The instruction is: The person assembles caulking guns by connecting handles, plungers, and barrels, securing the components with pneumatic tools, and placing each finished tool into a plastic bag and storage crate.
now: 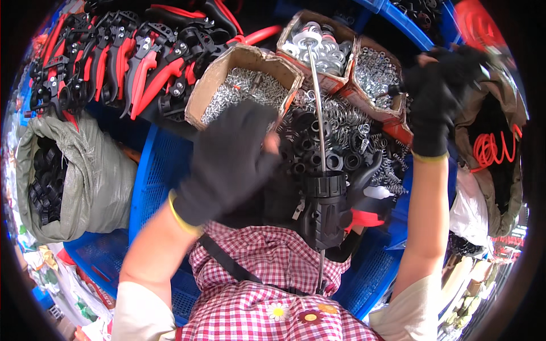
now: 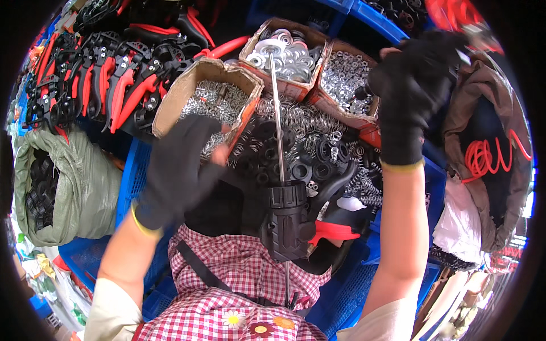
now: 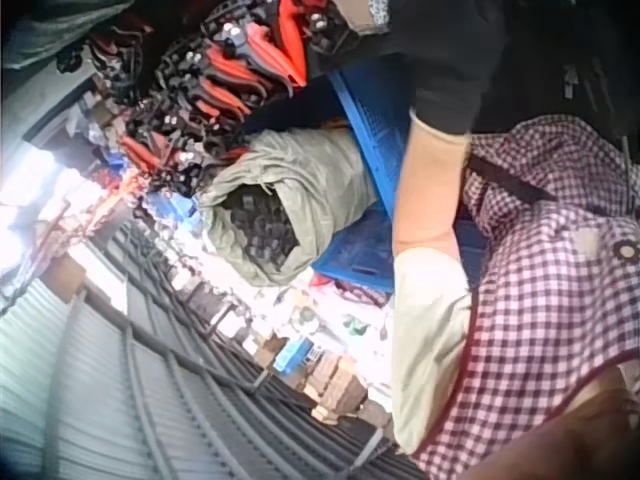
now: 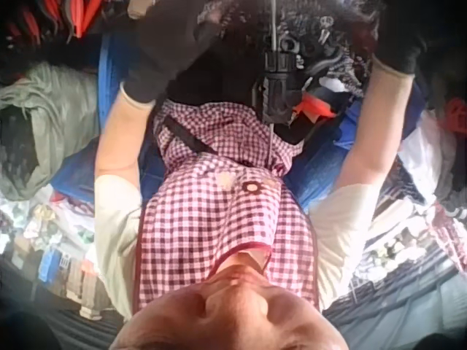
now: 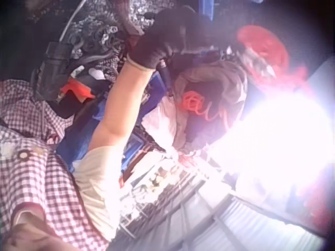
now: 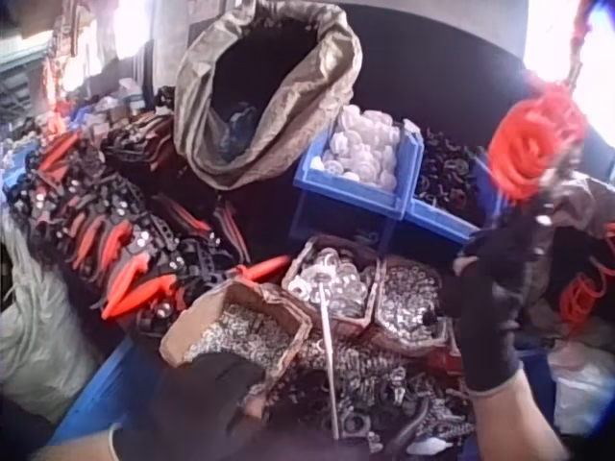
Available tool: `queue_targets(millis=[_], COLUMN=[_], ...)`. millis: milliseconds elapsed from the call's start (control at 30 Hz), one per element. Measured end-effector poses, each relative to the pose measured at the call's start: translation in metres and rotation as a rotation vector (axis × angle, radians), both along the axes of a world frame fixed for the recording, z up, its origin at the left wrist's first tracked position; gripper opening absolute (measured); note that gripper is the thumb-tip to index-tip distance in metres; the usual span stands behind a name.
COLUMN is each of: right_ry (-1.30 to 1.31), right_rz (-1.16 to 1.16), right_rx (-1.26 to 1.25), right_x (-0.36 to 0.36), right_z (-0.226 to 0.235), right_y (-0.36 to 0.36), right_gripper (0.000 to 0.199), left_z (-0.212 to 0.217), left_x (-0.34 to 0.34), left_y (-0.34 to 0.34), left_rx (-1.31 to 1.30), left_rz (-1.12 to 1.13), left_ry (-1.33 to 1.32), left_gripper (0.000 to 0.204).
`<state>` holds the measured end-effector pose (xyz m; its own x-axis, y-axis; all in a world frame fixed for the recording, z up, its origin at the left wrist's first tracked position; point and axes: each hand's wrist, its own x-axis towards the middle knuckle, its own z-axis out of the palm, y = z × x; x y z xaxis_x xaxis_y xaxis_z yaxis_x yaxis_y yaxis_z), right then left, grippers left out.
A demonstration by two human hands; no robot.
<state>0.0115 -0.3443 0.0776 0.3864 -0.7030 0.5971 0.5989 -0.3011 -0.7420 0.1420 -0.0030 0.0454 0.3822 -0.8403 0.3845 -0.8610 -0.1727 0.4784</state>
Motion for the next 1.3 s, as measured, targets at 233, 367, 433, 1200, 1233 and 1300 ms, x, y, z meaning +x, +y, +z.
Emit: queue_targets(millis=[233, 367, 433, 1200, 1233, 1300], right_ry=[0.198, 0.139, 0.176, 0.022, 0.022, 0.065], right_rz=[-0.134, -0.091, -0.076, -0.249, -0.247, -0.113], right_rx=[-0.253, -0.294, -0.194, 0.003, 0.004, 0.098], right_x=[-0.093, -0.106, -0.121, -0.119, -0.119, -0.114], right_z=[0.061, 0.05, 0.046, 0.049, 0.05, 0.057], right_y=[0.168, 0.209, 0.223, 0.278, 0.279, 0.28], right_gripper=[0.062, 0.077, 0.086, 0.087, 0.087, 0.086], left_z=[-0.01, -0.012, -0.018, -0.001, 0.0, 0.0], left_x=[0.061, 0.058, 0.055, -0.066, -0.067, -0.069], left_y=[-0.03, -0.027, -0.02, 0.03, 0.03, 0.033], left_rx=[0.557, 0.531, 0.434, -0.102, -0.107, -0.095], left_rz=[-0.285, -0.122, 0.024, -0.45, -0.445, -0.451], left_ry=[0.209, 0.301, 0.198, 0.417, 0.389, 0.313], left_gripper=[0.026, 0.023, 0.024, 0.014, 0.014, 0.018])
